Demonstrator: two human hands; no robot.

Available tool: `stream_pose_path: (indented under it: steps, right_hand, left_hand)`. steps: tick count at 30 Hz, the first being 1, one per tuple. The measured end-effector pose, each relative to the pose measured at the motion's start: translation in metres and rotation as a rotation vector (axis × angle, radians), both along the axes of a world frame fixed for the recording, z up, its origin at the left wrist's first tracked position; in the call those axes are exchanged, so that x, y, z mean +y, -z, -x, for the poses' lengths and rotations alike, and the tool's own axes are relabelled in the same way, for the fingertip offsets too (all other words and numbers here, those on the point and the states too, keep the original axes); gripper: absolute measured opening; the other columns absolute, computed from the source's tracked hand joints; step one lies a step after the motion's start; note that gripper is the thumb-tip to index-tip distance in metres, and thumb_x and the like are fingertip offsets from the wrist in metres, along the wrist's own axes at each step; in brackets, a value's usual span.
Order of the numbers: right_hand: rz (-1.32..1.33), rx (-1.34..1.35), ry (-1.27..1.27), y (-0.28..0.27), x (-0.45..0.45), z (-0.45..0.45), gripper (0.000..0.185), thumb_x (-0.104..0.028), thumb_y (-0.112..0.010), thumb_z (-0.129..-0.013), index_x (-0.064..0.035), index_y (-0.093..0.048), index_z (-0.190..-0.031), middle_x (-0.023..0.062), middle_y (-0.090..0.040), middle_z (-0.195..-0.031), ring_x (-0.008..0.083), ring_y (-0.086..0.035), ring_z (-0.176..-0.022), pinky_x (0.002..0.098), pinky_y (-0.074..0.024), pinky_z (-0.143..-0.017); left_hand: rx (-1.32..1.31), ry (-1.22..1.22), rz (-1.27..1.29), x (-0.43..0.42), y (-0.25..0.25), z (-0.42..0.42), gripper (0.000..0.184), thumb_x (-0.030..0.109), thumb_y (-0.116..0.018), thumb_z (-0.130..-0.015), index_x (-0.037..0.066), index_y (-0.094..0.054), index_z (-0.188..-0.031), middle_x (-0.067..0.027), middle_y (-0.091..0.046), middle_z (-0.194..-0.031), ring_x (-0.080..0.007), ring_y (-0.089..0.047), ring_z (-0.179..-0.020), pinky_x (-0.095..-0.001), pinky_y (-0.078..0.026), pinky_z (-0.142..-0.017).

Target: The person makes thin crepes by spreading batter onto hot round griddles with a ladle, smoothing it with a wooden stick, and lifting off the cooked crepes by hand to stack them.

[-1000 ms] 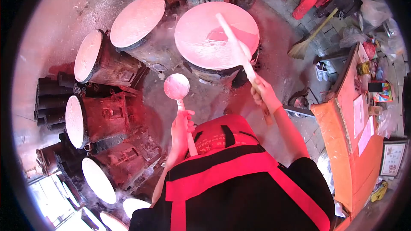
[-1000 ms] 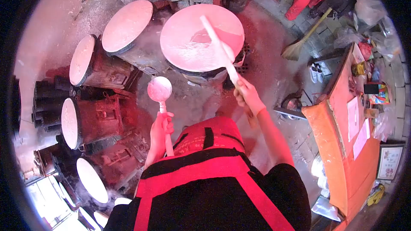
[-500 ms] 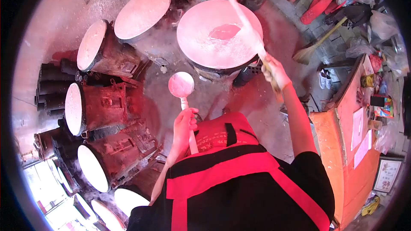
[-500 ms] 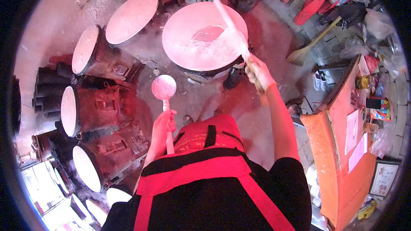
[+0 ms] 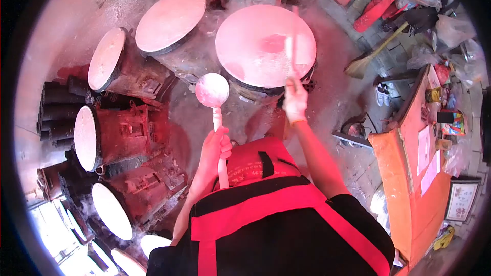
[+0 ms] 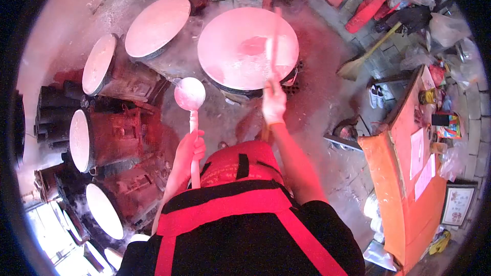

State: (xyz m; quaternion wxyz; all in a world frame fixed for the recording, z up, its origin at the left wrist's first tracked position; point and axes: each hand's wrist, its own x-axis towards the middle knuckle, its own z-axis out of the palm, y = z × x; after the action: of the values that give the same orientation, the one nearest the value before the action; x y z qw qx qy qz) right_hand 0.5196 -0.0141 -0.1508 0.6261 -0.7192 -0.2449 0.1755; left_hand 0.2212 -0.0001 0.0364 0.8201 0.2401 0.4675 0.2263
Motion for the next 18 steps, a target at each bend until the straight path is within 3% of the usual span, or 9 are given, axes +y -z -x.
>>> stream_pose_path:
  steps: [1,2,3,6,7,8,10,13,18]
  right_hand:
    - [0.039,-0.096,-0.023,-0.003,0.012,0.016,0.038,-0.027,-0.058,-0.093,-0.0106,-0.056,-0.127,-0.0001,-0.052,-0.073,0.0094,-0.047,-0.060,0.0240,-0.0377,-0.054]
    - [0.042,-0.177,-0.069,-0.033,0.018,0.028,0.039,-0.024,-0.058,-0.093,-0.0035,-0.056,-0.126,0.0093,-0.067,-0.092,0.0145,-0.063,-0.084,0.0249,-0.0497,-0.075]
    - [0.232,0.471,-0.209,-0.100,0.012,0.036,0.039,-0.029,-0.059,-0.092,-0.0082,-0.057,-0.125,-0.0014,-0.055,-0.065,0.0090,-0.051,-0.051,0.0245,-0.0410,-0.045]
    - [0.087,0.541,-0.155,-0.099,-0.011,0.010,0.031,-0.029,-0.056,-0.094,-0.0171,-0.058,-0.122,-0.0091,-0.033,-0.054,0.0033,-0.028,-0.036,0.0224,-0.0210,-0.033]
    - [0.096,0.490,-0.013,-0.109,-0.022,0.009,0.031,-0.028,-0.053,-0.096,-0.0208,-0.057,-0.126,-0.0100,-0.031,-0.054,0.0026,-0.026,-0.037,0.0218,-0.0194,-0.033]
    - [0.081,0.452,0.084,-0.125,-0.032,0.016,0.036,-0.028,-0.051,-0.097,-0.0233,-0.053,-0.132,-0.0104,-0.034,-0.056,0.0023,-0.029,-0.039,0.0218,-0.0232,-0.034]
    - [0.069,0.116,0.041,-0.081,-0.040,0.029,0.039,-0.028,-0.053,-0.096,-0.0216,-0.051,-0.134,-0.0079,-0.040,-0.065,0.0034,-0.034,-0.049,0.0223,-0.0285,-0.043]
    - [0.064,0.108,-0.119,-0.042,-0.030,0.064,0.043,-0.024,-0.058,-0.094,-0.0149,-0.050,-0.135,-0.0009,-0.051,-0.091,0.0067,-0.045,-0.074,0.0239,-0.0367,-0.063]
    - [0.287,0.307,0.014,-0.125,-0.014,0.015,0.044,-0.033,-0.054,-0.094,-0.0055,-0.053,-0.129,0.0074,-0.062,-0.105,0.0141,-0.056,-0.089,0.0286,-0.0427,-0.080]
  left_hand:
    - [-0.014,0.006,0.012,0.001,-0.001,-0.001,0.023,0.024,-0.049,-0.097,0.004,-0.048,-0.108,0.0043,-0.039,-0.069,-0.0038,-0.034,-0.054,-0.0183,-0.027,-0.043]
    - [-0.028,0.013,0.025,0.000,-0.004,-0.002,0.022,0.024,-0.049,-0.097,0.004,-0.048,-0.107,0.0042,-0.039,-0.069,-0.0038,-0.034,-0.054,-0.0184,-0.027,-0.043]
    - [-0.045,0.017,0.035,0.001,-0.005,-0.002,0.022,0.023,-0.049,-0.097,0.003,-0.048,-0.107,0.0041,-0.039,-0.069,-0.0038,-0.034,-0.054,-0.0184,-0.027,-0.043]
    - [-0.084,0.041,0.034,0.006,0.003,0.002,0.021,0.022,-0.049,-0.097,0.003,-0.048,-0.106,0.0023,-0.042,-0.072,-0.0044,-0.036,-0.055,-0.0184,-0.028,-0.044]
    - [-0.043,0.028,0.017,0.008,0.003,0.000,0.021,0.022,-0.049,-0.097,0.003,-0.048,-0.106,0.0015,-0.043,-0.074,-0.0045,-0.036,-0.056,-0.0183,-0.029,-0.044]
    - [-0.001,0.011,0.005,0.008,0.002,-0.001,0.020,0.021,-0.049,-0.097,0.003,-0.048,-0.105,0.0007,-0.044,-0.075,-0.0047,-0.037,-0.057,-0.0183,-0.030,-0.044]
    - [0.028,0.009,-0.012,0.008,0.005,0.000,0.019,0.021,-0.049,-0.097,0.003,-0.048,-0.104,-0.0006,-0.046,-0.078,-0.0049,-0.038,-0.058,-0.0180,-0.031,-0.044]
    - [-0.007,0.061,-0.018,0.012,0.011,0.006,0.019,0.020,-0.050,-0.097,0.003,-0.048,-0.104,-0.0015,-0.047,-0.081,-0.0049,-0.040,-0.060,-0.0174,-0.031,-0.044]
    - [-0.038,0.130,0.036,0.014,0.005,0.010,0.018,0.021,-0.053,-0.096,0.004,-0.047,-0.100,-0.0010,-0.046,-0.079,-0.0056,-0.040,-0.057,-0.0177,-0.030,-0.042]
